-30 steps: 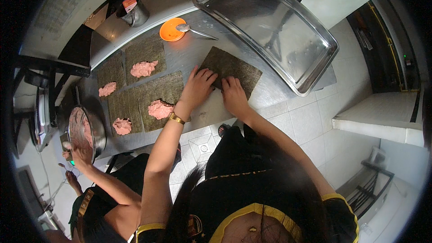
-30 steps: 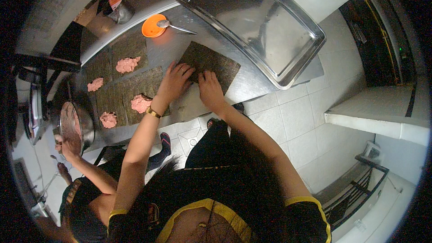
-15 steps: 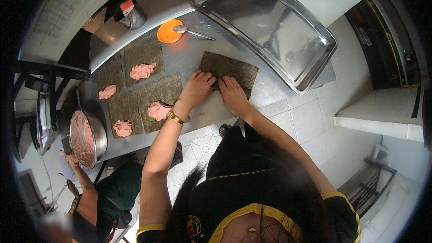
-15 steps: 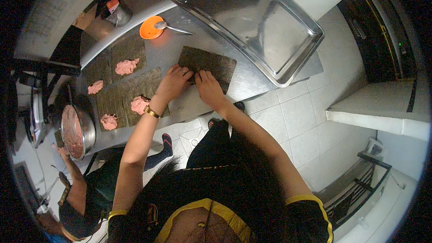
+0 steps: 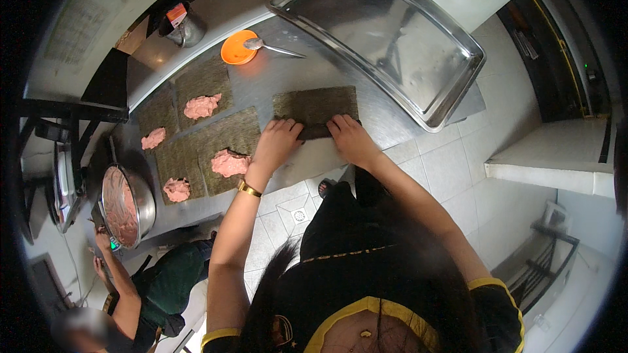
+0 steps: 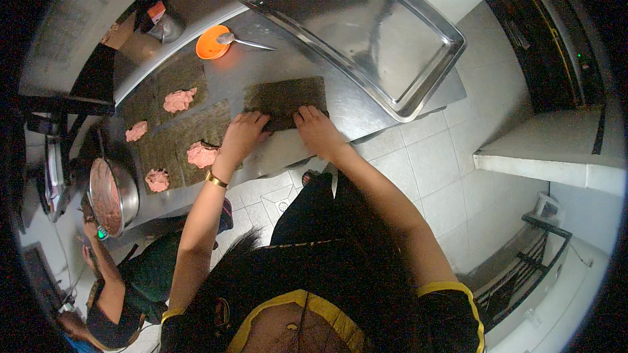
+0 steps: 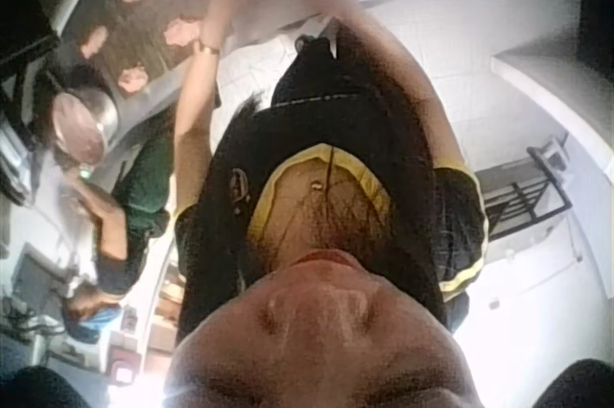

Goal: The person spreads a pink paste onto nori sheets laid on a stainless steel counter, then rolls the sheets into tight cylinders using both hands. The finished rolls are placed into a metal tray. A coworker is visible in the background performing similar actions.

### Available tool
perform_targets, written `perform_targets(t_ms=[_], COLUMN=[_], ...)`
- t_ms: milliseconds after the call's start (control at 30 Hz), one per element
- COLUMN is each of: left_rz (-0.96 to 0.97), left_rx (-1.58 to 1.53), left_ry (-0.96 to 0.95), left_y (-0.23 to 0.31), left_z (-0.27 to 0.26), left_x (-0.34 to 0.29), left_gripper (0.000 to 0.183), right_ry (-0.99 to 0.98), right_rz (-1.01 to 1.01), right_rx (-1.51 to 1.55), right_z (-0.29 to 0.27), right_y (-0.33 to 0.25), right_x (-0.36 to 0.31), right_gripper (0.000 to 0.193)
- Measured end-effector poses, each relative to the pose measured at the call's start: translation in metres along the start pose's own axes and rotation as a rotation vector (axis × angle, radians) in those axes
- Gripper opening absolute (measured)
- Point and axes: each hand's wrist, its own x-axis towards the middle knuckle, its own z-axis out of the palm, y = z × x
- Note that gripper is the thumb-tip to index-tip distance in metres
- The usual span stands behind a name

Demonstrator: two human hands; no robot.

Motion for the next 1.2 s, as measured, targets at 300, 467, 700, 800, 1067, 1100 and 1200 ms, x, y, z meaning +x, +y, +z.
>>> perform_targets(t_ms=[300,467,700,800,1067,1100,1200], left_rz=[-0.123,-0.131,-0.173,-0.169,-0.230,-0.205,-0.148], left_rx=[-0.028,-0.072,-0.117,-0.120,-0.148,-0.146,-0.141], left_ry=[-0.036,-0.019,-0.073,-0.068,-0.124,-0.088,-0.031], left_y=[0.003,0.001,-0.002,-0.003,-0.003,-0.003,0.002], left_z=[-0.001,-0.007,-0.013,-0.017,-0.020,-0.020,-0.016], left_x=[-0.013,-0.013,-0.015,-0.014,-0.019,-0.017,-0.014], left_gripper=[0.033,0.033,0.034,0.035,0.037,0.038,0.040], right_ry=[-0.233,-0.203,-0.310,-0.205,-0.128,-0.060,-0.074], right_rz=[-0.057,-0.062,0.012,-0.010,-0.043,-0.078,-0.133], right_rx=[-0.095,-0.009,0.109,0.155,0.127,0.129,0.034], right_z=[-0.020,-0.023,-0.033,-0.034,-0.036,-0.037,-0.010], right_y=[0.018,0.031,0.043,0.053,0.041,0.033,0.019], right_x=[0.007,0.006,0.009,0.002,0.006,0.009,0.010], right_gripper=[0.031,0.028,0.027,0.030,0.037,0.038,0.035])
